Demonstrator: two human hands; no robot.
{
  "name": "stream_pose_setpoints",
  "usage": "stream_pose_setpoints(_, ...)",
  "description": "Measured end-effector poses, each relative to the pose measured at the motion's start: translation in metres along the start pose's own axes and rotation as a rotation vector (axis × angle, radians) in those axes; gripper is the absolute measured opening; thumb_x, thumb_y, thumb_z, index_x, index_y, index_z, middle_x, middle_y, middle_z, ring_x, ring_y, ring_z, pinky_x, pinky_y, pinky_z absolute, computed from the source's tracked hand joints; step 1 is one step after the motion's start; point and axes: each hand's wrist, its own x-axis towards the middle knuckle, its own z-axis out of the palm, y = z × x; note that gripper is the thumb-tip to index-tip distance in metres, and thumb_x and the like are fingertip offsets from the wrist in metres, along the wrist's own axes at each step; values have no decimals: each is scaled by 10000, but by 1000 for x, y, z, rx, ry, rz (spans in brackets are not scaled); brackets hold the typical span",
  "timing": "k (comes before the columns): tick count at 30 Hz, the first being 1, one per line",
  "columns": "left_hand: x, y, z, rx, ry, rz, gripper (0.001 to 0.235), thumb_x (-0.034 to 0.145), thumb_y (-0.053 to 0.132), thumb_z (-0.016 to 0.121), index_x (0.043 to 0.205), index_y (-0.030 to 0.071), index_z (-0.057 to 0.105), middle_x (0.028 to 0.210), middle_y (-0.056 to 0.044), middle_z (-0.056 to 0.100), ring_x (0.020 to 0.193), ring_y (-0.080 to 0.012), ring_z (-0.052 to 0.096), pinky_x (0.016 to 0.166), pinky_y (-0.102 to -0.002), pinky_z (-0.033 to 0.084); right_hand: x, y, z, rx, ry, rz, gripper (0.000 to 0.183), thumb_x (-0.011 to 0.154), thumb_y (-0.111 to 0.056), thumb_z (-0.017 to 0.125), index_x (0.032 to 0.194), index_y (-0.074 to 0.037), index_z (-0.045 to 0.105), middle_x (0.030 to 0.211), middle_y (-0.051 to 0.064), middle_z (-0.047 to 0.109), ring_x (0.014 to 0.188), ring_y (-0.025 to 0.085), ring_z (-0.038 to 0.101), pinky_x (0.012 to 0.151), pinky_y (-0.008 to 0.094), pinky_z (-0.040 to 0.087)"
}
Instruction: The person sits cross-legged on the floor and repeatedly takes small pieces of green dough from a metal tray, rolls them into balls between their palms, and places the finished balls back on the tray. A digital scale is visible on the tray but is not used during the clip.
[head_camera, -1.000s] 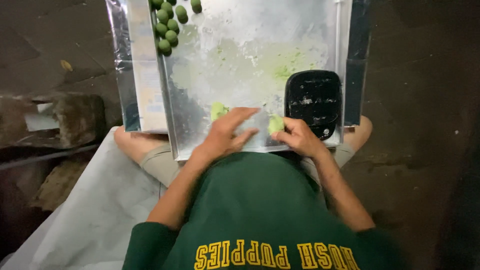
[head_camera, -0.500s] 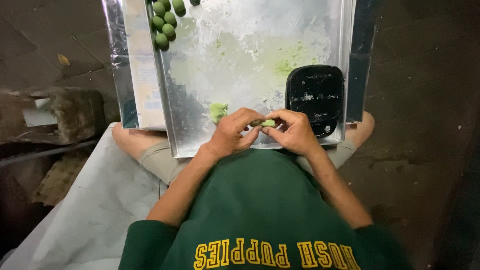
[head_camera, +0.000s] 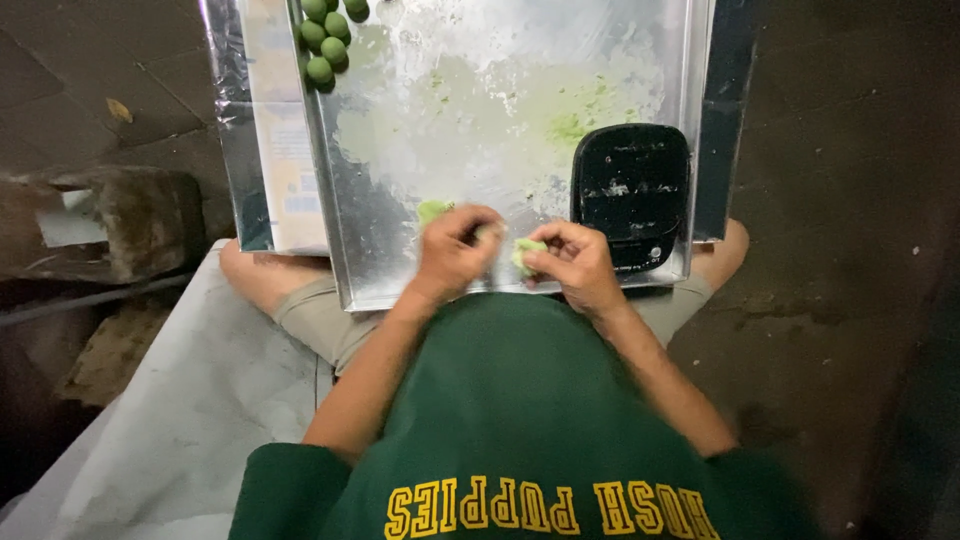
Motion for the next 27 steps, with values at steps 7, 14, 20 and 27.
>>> stream_pose_setpoints(7,-7,8,-70,514,95,224,67,913,71,812,973,85,786,880,-104,737,772,-282,714,632,-344,566,-4,-15,-50,-154,127,-67,230,916,-26,739,1118,76,699,868,195,722,683,234,741,552,367,661)
stream_pose_setpoints(14,-12,-22,-68,960,-12,483,133,852,138,824,959,147,746,886,-19,681,853,-244,684,763,-338,575,18,-28,-78,-574,308,-229,221,952,-61,820,1138,32,747,894,166,734,731,192,720,516,313,605)
stream_pose_setpoints(20,-13,-19,-76,1098,40,560,71,905,204,818,953,198,766,918,-7,688,849,-220,680,786,-313,566,26,-41,-102,-1044,288,-664,89,1017,-62,750,1089,-55,803,995,110,736,897,329,730,742,391,580)
stream_pose_setpoints(27,-14,-11,-79,1047,64,582,160,897,163,803,1045,116,766,987,-56,702,894,-253,697,803,-342,576,23,-31,-103,-1131,309,-692,331,847,-91,913,1139,-9,780,977,133,708,801,337,708,659,392,577)
